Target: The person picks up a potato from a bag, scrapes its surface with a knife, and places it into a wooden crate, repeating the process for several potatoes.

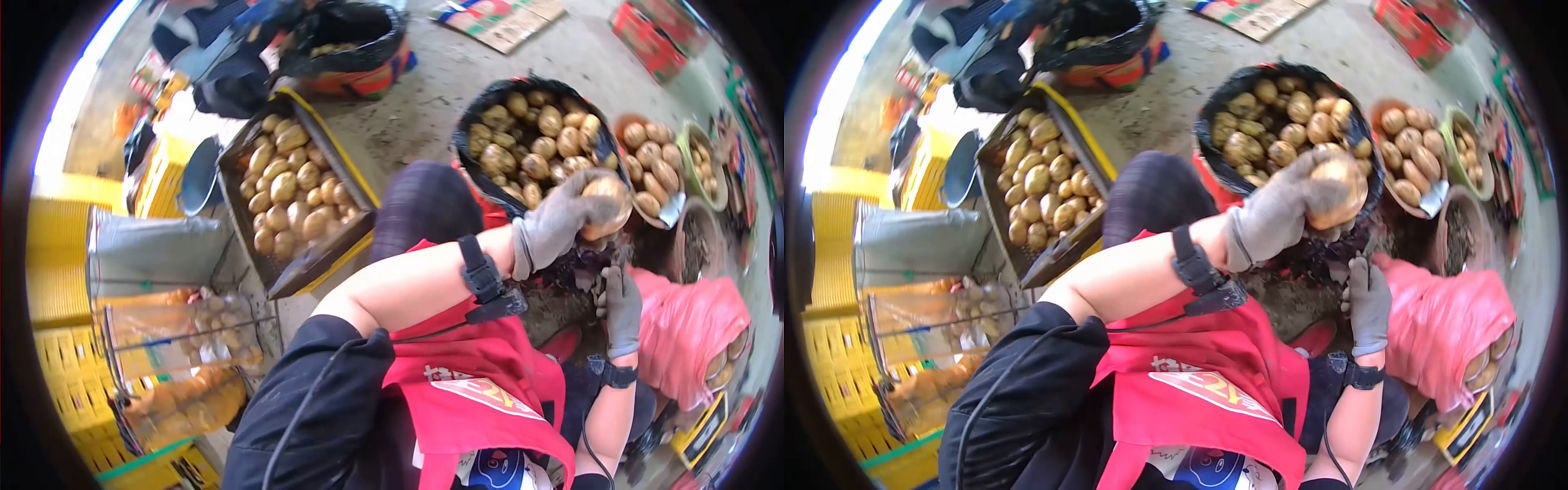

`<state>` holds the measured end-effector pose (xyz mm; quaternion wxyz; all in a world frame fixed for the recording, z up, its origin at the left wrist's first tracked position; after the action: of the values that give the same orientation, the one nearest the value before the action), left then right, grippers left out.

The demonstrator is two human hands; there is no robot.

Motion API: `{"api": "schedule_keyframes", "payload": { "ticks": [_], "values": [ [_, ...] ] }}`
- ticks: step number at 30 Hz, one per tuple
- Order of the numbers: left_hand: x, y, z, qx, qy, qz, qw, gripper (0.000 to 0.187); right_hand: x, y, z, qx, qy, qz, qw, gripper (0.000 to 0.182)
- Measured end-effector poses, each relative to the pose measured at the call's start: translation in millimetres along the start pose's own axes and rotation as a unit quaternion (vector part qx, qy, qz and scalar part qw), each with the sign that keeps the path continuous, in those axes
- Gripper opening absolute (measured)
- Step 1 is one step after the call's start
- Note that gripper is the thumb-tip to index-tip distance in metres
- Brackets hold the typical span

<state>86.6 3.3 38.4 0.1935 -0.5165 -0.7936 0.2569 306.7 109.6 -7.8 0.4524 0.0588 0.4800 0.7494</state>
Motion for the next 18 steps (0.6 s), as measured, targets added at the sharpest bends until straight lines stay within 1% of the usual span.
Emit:
{"api": "schedule_keyframes", "payload": {
  "ticks": [1,2,4,5,6,7,8,9,10,11,12,13,14,15,16,17,18],
  "values": [
    [-6,-32,-2,0.001,0.021,-0.032,0.999,0.043,1,-6,-6,0.075,0.024,-0.075,0.994,0.041],
    [-19,-68,2,0.001,0.043,-0.061,0.997,0.044,2,-12,-11,0.066,0.034,-0.068,0.995,0.041],
    [-70,-145,14,0.074,0.095,-0.117,0.986,0.044,2,-20,-23,0.078,0.023,-0.024,0.996,0.042],
    [-95,-168,30,0.056,0.027,-0.139,0.988,0.045,0,-22,-27,0.048,0.034,-0.053,0.997,0.041],
    [-122,-188,54,0.036,-0.038,-0.159,0.986,0.045,-5,-18,-34,0.043,0.036,-0.044,0.997,0.041],
    [-145,-205,88,0.059,-0.115,-0.176,0.976,0.045,-11,-16,-38,0.032,0.055,-0.059,0.996,0.040],
    [-170,-215,129,0.080,-0.191,-0.189,0.960,0.045,-15,-15,-42,0.021,0.072,-0.075,0.994,0.039],
    [-196,-218,165,0.071,-0.280,-0.178,0.941,0.045,-16,-18,-45,0.002,0.082,-0.099,0.992,0.037],
    [-223,-218,206,0.061,-0.365,-0.164,0.914,0.045,-17,-19,-49,0.001,0.078,-0.096,0.992,0.037],
    [-258,-200,275,0.189,-0.380,-0.191,0.885,0.043,-19,-22,-52,0.012,0.082,-0.103,0.991,0.036],
    [-289,-185,320,0.312,-0.389,-0.215,0.840,0.041,-20,-25,-54,0.023,0.086,-0.110,0.990,0.035],
    [-310,-176,312,0.417,-0.410,-0.131,0.800,0.041,-19,-31,-54,0.030,0.097,-0.123,0.987,0.035],
    [-329,-168,299,0.515,-0.418,-0.042,0.747,0.041,-16,-29,-58,0.035,0.111,-0.116,0.986,0.037],
    [-340,-162,304,0.539,-0.412,-0.010,0.735,0.040,-14,-25,-59,0.041,0.118,-0.115,0.985,0.042],
    [-346,-161,312,0.512,-0.406,-0.011,0.757,0.040,-26,0,-59,0.142,0.126,-0.119,0.974,0.033],
    [-344,-162,320,0.455,-0.399,-0.024,0.796,0.039,-29,9,-56,0.177,0.097,-0.130,0.971,0.027],
    [-336,-168,327,0.374,-0.386,-0.048,0.842,0.039,-27,5,-49,0.187,0.079,-0.096,0.975,0.021]
  ]
}}
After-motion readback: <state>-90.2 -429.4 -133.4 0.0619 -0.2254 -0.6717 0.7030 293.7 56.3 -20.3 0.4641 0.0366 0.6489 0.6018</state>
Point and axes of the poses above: each hand's wrist, its own x-axis towards the middle knuckle, its own z-axis out of the back of the hand, y = z × x, the point moved 2 cm from there along x, towards the middle knuckle, and after that the axes turned 3 degrees about y, right-handed, at the moved point
